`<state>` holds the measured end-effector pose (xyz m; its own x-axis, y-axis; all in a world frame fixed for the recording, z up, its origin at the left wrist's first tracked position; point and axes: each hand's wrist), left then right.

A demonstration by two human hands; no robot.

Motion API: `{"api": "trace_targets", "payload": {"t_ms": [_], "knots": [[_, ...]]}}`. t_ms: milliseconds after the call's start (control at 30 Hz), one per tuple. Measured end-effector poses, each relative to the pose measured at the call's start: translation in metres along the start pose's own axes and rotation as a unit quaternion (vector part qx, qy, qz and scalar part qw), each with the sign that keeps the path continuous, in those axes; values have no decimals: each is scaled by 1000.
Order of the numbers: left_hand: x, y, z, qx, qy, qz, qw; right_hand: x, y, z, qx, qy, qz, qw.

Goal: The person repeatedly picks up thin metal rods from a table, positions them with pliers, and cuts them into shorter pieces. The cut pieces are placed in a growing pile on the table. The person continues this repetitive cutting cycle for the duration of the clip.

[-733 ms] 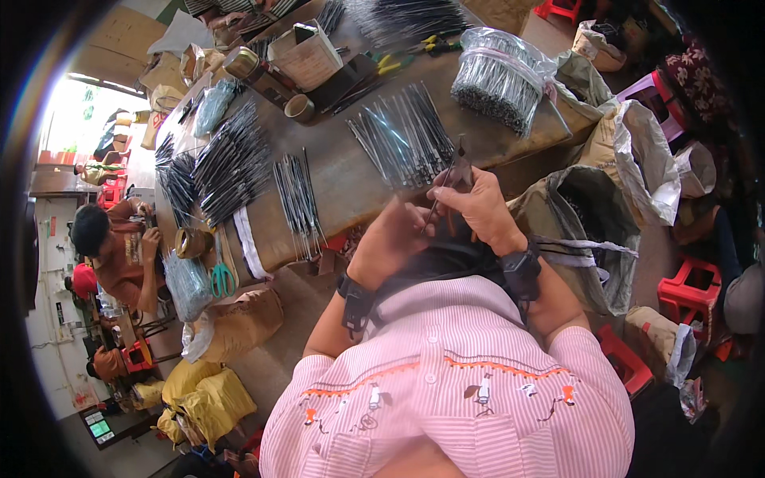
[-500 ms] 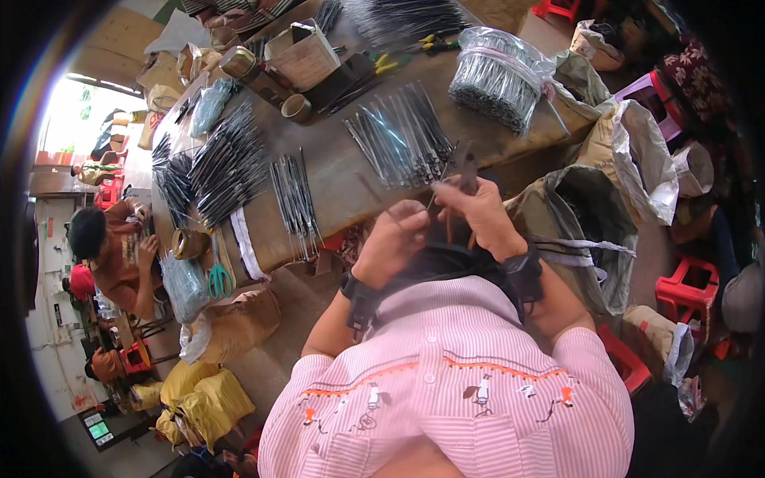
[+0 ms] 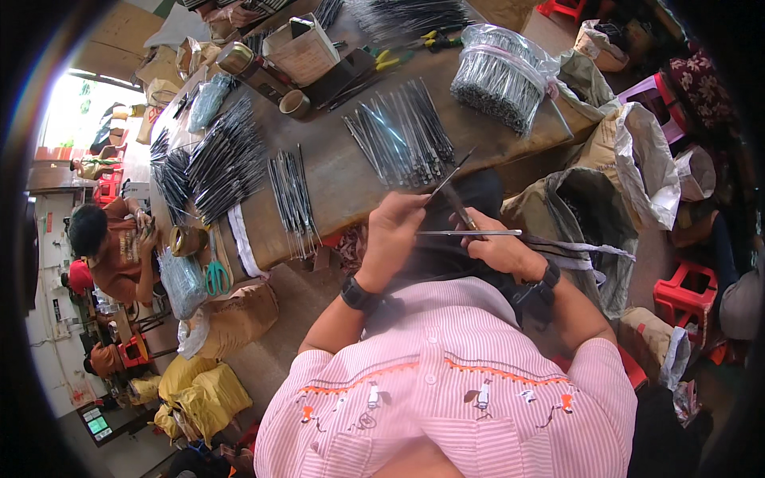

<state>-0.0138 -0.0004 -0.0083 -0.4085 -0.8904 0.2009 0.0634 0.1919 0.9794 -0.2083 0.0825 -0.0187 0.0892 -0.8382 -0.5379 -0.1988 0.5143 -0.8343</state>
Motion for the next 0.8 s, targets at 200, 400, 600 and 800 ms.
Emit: {"api": "trace_targets", "payload": {"t_ms": [200, 400, 600, 800], "knots": [[2, 1, 1, 60, 7, 41, 997, 1, -4, -11, -261, 103, -98, 955], [2, -4, 0, 66, 9, 22, 998, -2, -13, -12, -272, 91, -56, 956], [1, -2, -2, 61, -4, -5, 998, -1, -11, -4, -264, 117, -114, 951], [-3, -3, 1, 79, -6, 3, 997, -1, -11, -3, -309, 175, -158, 921]]}}
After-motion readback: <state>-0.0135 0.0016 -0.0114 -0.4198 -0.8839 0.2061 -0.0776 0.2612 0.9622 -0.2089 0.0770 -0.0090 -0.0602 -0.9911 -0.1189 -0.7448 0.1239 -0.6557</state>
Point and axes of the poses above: each hand's wrist, its own x-axis towards the middle knuckle, its own z-axis out of the palm, y = z × x, and after that the axes turned 11 degrees about z, right-handed
